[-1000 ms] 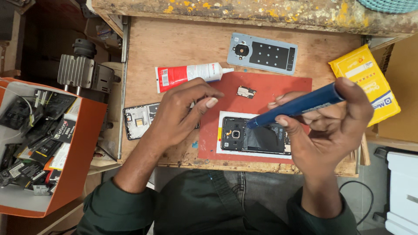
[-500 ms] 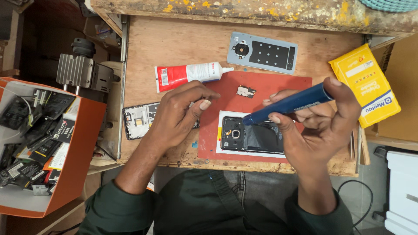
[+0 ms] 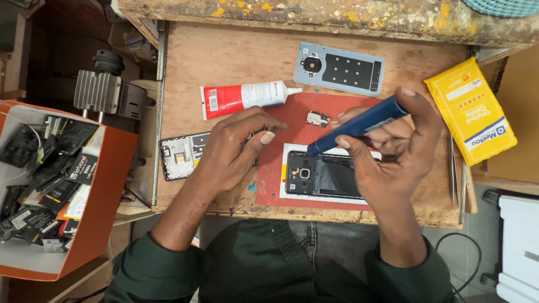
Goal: The person uses a blue precision screwdriver to remove and install screws on a disassembled smartphone. They handle the phone's internal components, including the battery and camera module, and place parts on the workbench.
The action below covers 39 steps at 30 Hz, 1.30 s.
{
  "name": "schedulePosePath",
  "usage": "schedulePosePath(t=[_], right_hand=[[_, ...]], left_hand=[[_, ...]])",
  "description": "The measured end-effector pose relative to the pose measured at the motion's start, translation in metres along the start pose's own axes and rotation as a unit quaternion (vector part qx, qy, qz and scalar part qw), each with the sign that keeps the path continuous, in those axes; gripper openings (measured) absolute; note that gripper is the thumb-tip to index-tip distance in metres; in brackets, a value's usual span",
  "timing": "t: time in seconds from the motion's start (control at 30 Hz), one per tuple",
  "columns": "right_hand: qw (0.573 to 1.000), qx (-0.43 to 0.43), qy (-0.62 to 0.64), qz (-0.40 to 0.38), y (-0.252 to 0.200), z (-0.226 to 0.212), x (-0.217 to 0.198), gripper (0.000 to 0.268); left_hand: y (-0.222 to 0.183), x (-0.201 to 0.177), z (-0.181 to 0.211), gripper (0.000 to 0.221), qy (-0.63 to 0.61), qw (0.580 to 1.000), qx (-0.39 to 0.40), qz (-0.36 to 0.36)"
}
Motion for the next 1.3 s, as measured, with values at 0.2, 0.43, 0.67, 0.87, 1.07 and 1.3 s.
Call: schedulePosePath(t=[0.2,0.43,0.67,0.87,1.07,1.3], right_hand=[[0.982,-0.095,-0.161,-0.032,-0.002,-0.017,0.023,0.066],[0.971,-0.110,-0.206,-0.053,-0.007,-0.026,0.036,0.064],[0.972,-0.129,-0.191,-0.038,-0.006,-0.027,0.033,0.063],[0.986,-0.053,-0.151,-0.049,-0.016,-0.016,0.022,0.064],[0.988,-0.072,-0.097,0.093,-0.020,-0.006,-0.013,0.076],[0.992,-0.038,-0.028,0.116,-0.035,-0.005,-0.035,0.076]], left_hand=[[0.024,0.019,0.000,0.019,0.042,0.997,-0.056,-0.033],[0.097,0.071,-0.005,0.014,0.153,0.969,0.182,-0.063],[0.112,0.119,-0.002,0.017,0.268,0.931,0.216,-0.118],[0.111,0.130,0.000,0.016,0.276,0.927,0.215,-0.134],[0.089,0.081,-0.004,0.017,0.125,0.984,0.120,-0.034],[0.025,0.034,0.003,0.018,0.128,0.990,0.030,-0.060]])
Point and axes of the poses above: each hand's wrist, its own y-axis towards the middle knuckle, its own x-axis out of the palm, z = x × y, the point moved 2 cm from there along y, towards the middle knuckle, and after that the axes turned 10 degrees about y, right-handed, at the moved point
